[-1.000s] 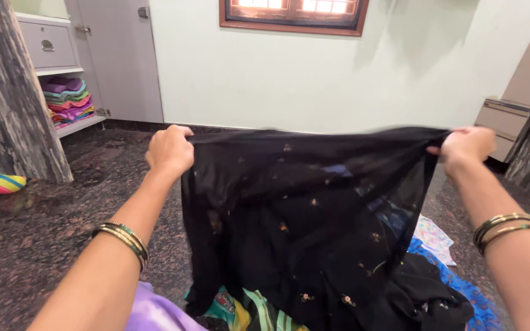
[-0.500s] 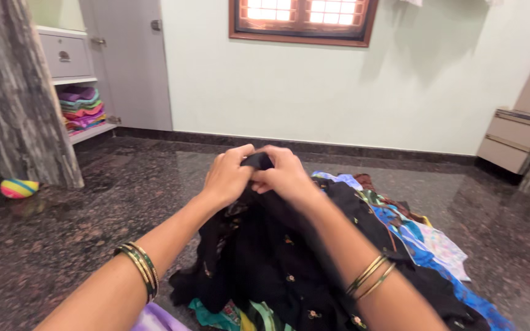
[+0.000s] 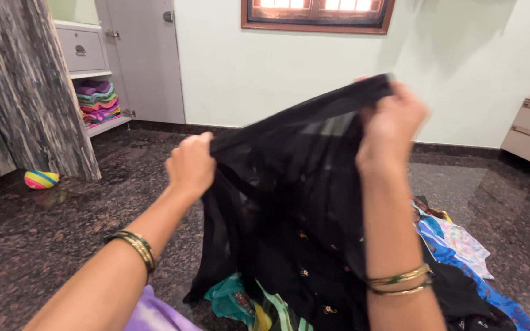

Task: The person sits on the floor and folds several pieces of clothing, including a blue patterned cloth and a black floral garment, by hand. The folded items are placed on a nearby bed.

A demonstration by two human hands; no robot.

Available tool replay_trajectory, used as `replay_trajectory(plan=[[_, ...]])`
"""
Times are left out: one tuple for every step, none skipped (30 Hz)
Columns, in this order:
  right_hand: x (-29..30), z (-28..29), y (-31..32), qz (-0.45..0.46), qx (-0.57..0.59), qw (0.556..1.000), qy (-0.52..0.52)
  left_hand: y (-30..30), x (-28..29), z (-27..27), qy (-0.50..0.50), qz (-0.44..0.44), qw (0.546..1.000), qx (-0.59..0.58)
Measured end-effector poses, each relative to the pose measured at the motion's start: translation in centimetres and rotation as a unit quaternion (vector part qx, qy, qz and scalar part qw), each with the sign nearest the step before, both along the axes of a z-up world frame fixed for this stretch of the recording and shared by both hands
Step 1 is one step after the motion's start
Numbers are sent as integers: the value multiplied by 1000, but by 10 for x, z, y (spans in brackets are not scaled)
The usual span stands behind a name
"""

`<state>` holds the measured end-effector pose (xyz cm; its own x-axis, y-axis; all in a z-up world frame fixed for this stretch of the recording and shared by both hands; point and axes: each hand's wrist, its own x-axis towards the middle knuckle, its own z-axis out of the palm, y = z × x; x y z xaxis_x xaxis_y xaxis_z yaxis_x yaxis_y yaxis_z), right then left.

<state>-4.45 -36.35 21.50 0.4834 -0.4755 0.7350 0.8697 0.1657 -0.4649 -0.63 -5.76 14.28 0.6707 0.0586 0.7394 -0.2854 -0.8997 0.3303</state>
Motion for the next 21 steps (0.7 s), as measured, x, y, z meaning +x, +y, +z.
replay_trajectory(plan=[[1, 5, -22, 13, 38, 998, -42, 14, 5, -2, 11, 30, 999, 13], [0, 7, -47, -23, 81, 994, -69, 27, 9, -5, 22, 61, 998, 24], [-2, 6, -75, -58, 123, 986, -97, 38, 14, -6, 16, 76, 997, 14], [-3, 2, -102, -59, 145, 978, -136, 49, 18, -8, 10, 93, 996, 2], [-6, -4, -130, -59, 165, 969, -176, 56, 22, -9, 5, 109, 994, -9], [-9, -12, -156, -115, 146, 966, -180, 62, 26, -12, 48, 120, 989, -76], [-8, -20, -176, -171, 127, 960, -183, 67, 30, -11, 90, 131, 977, -142], [-8, -26, -192, -157, 142, 960, -184, 71, 33, -11, 131, 141, 959, -207], [-9, -30, -204, -142, 158, 960, -184, 68, 37, -9, 176, 69, 916, -353], [-9, -34, -209, -129, 174, 959, -184, 62, 42, -6, 217, -6, 846, -487], [-9, -36, -206, -129, 173, 968, -127, 57, 43, -4, 250, -81, 751, -606], [-9, -38, -198, -129, 171, 974, -69, 42, 45, -2, 226, -103, 774, -583], [-10, -39, -185, -127, 166, 978, -12, 27, 45, 0, 200, -124, 796, -558], [-13, -41, -167, -193, 121, 969, 93, 11, 43, 0, 88, -169, 877, -441], [-13, -43, -144, -254, 73, 944, 196, 3, 36, -1, -15, -268, 905, -330], [-12, -43, -119, -236, 19, 950, 202, -7, 28, -1, -115, -362, 902, -207], [-14, -41, -96, -216, -36, 953, 208, -15, 21, 4, -152, -362, 914, -104], [-15, -42, -72, -302, -169, 914, 211, -21, 14, 9, -187, -357, 915, 1], [-15, -44, -46, -282, -209, 909, 223, -32, 6, 11, -159, -353, 922, -1], [-18, -48, -24, -233, -266, 914, 197, -44, -1, 12, -131, -347, 929, -6], [-21, -52, -3, -182, -322, 913, 171, -53, -7, 12, -102, -341, 934, -10]])
